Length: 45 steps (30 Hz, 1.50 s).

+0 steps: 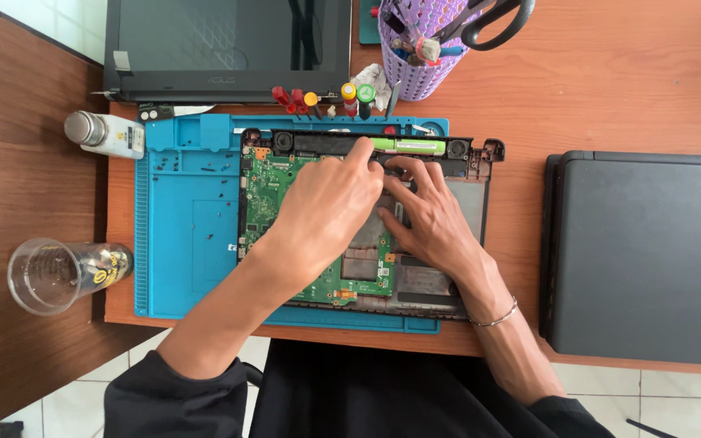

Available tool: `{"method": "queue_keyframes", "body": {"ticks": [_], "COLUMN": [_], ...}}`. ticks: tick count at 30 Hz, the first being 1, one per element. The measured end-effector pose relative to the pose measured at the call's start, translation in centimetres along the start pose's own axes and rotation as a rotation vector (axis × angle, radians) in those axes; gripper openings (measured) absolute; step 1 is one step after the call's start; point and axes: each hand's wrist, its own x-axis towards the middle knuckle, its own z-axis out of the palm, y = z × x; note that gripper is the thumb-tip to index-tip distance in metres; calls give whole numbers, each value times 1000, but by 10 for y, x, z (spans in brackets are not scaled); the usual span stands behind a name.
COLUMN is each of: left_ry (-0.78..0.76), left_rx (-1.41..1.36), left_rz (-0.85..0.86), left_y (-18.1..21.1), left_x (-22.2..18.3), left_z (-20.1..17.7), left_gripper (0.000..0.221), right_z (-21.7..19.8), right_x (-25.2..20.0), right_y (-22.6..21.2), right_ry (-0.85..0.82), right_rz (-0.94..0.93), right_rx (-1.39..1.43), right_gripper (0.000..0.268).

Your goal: The person places a fan into an open laptop chassis, secures a connector by hand, and uses a screwdriver to fasten internal components.

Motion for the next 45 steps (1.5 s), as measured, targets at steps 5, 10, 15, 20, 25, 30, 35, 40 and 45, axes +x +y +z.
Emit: {"method": "queue_keyframes", "body": {"ticks": [5,10,15,20,25,30,35,40,45], "left_ry": [-86,57,38,37,77,38,71,46,117], "left_rx": [37,38,26,20,58,62,-14,-65,-131], "left_rz": [-71,-38,-64,-77,-100,-100,-100,-150,-123], "left_y": [2,5,1,3,8,11,6,3,3], "left_x": [3,-3,0,-6,-4,-8,-13,-12,-15], "left_z": [5,-5,1,3,1,-2,-7,-6,-9], "left_gripper": [10,25,13,24,14,15,18,20,17], "right_z": [3,4,4,4,0,-5,-7,-3,3], "right_x": [-2,-3,-3,-2,-1,5,6,3,-2], "right_y": [3,5,5,4,0,-8,-10,-5,2], "right_ry": [-6,-1,-2,14,8,10,19,-12,0], "right_rz": [14,-2,-1,-17,-6,-12,-16,18,-3], "right_rx": [13,0,7,-4,8,-15,-1,16,4], "right_gripper": [44,45,45,45,48,45,45,48,53]}}
